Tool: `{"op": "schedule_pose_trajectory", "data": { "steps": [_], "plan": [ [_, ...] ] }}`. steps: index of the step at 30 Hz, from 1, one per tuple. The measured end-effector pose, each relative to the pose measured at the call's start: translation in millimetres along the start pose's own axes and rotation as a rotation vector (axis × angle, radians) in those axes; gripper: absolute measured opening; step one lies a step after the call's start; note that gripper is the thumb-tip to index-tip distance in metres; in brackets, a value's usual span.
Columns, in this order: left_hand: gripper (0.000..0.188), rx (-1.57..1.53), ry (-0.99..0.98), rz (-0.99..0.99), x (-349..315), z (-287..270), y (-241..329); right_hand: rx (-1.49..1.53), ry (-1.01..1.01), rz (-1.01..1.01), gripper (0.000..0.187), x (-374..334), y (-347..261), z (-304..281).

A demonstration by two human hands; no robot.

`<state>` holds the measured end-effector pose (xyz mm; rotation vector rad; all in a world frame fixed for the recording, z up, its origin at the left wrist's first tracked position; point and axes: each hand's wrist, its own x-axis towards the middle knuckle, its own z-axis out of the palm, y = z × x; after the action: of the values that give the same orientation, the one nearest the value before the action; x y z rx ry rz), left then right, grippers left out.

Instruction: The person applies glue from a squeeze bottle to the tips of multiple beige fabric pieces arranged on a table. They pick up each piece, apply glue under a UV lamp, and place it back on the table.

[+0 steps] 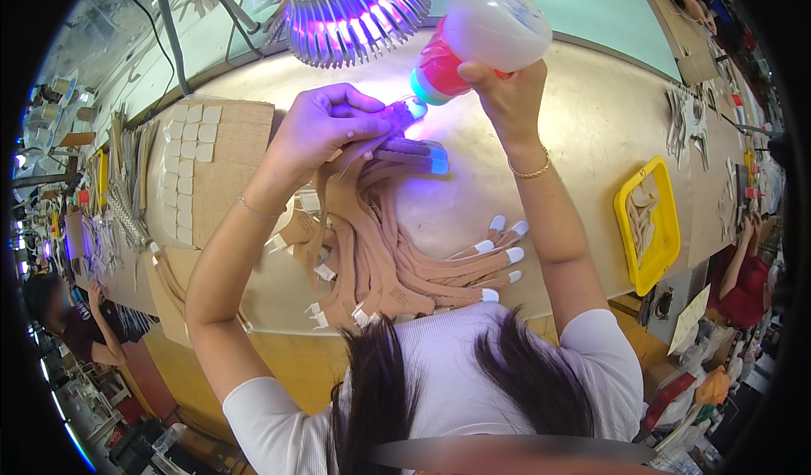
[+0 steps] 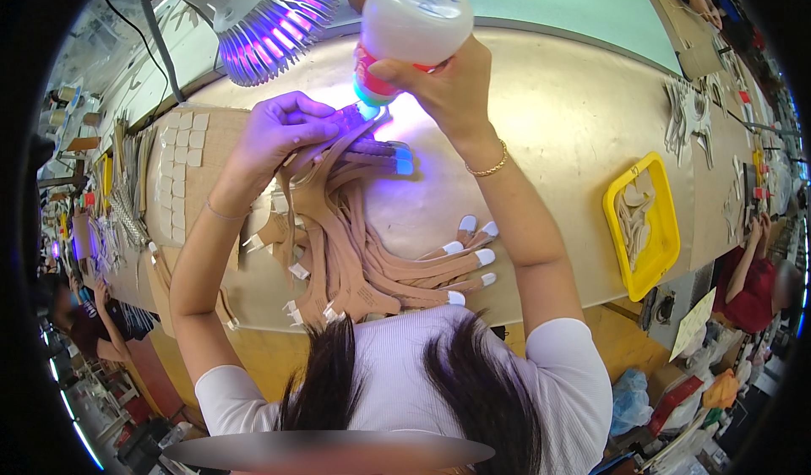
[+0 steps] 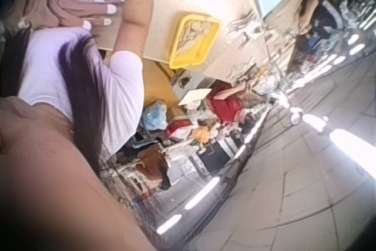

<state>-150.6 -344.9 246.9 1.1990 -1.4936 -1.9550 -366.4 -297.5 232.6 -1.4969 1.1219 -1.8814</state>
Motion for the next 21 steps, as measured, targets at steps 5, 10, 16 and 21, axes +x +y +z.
{"op": "schedule_pose_trajectory", "data": {
  "steps": [5,10,16,21],
  "plan": [
    [0.02,0.017,0.034,0.032,-1.5,-3.3,1.5,0.019,0.026,-0.004,0.057,-10.2,-5.8,-5.0],
    [0.019,-0.023,0.031,0.022,-5.0,-2.1,3.4,-0.042,0.108,-0.134,0.06,-18.7,-6.2,2.7],
    [0.019,0.087,0.006,0.04,-14.6,-1.7,8.2,0.156,0.107,0.007,0.067,-3.2,-7.5,2.7],
    [0.017,0.055,-0.021,0.066,-22.3,4.3,9.4,-0.058,-0.025,-0.02,0.077,-0.9,-18.4,4.9]
  ]
}}
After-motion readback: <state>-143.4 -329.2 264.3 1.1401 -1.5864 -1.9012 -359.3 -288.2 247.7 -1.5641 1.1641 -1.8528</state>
